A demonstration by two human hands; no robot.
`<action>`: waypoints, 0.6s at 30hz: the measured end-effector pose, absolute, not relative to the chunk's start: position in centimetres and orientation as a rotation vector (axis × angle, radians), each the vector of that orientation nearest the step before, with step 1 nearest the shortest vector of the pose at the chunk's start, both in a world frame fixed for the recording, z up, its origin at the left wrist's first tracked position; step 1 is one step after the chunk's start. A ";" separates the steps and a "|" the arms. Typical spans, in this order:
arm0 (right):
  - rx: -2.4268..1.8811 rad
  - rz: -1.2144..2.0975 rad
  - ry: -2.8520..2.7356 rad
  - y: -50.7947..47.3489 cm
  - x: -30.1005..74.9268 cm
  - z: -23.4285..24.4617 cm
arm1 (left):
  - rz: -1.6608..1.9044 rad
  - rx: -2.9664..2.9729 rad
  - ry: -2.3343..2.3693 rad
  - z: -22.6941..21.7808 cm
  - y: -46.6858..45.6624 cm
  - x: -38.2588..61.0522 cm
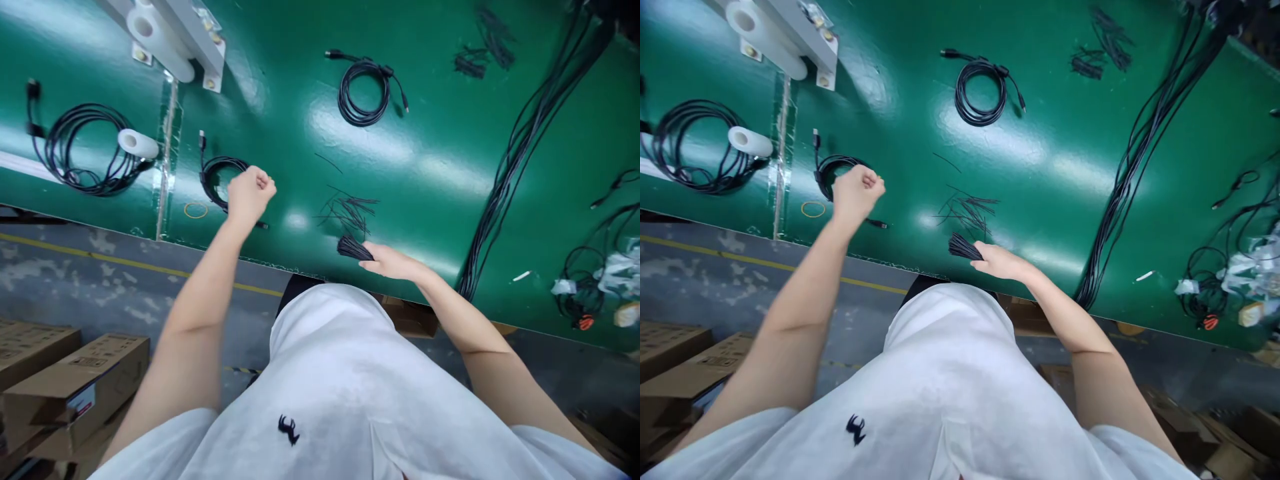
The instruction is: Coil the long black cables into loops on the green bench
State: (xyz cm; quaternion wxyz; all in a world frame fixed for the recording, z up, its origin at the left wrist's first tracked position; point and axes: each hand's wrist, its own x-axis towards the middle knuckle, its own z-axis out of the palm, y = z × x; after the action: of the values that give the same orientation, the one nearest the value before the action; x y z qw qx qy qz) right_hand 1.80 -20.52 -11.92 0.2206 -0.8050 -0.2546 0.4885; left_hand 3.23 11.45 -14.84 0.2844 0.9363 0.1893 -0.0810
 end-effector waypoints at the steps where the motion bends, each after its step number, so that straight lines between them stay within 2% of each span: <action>1: -2.301 1.315 -0.705 -21.1 2.2 -12.9 | -0.260 2.499 0.507 -15.5 12.7 4.3; 6: -2.829 0.856 -0.626 -21.6 8.1 -19.8 | -0.237 2.442 0.542 -19.8 15.2 11.9; 11: -2.912 0.738 -0.715 -21.3 11.4 -23.7 | -0.127 2.326 0.540 -23.7 16.9 16.8; 16: -2.863 0.606 -0.677 -21.6 8.4 -23.7 | 0.235 2.234 0.494 -25.1 15.1 10.2; 18: -2.857 0.603 -0.635 -21.5 7.0 -23.7 | 0.181 2.262 0.411 -25.2 12.0 5.1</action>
State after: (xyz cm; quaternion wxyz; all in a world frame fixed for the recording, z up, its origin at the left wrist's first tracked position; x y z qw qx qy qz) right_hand 7.05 -21.46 -23.68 0.0765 -0.9533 -0.2120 0.2010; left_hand 5.06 12.03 -25.18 0.4057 0.8965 0.1628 0.0718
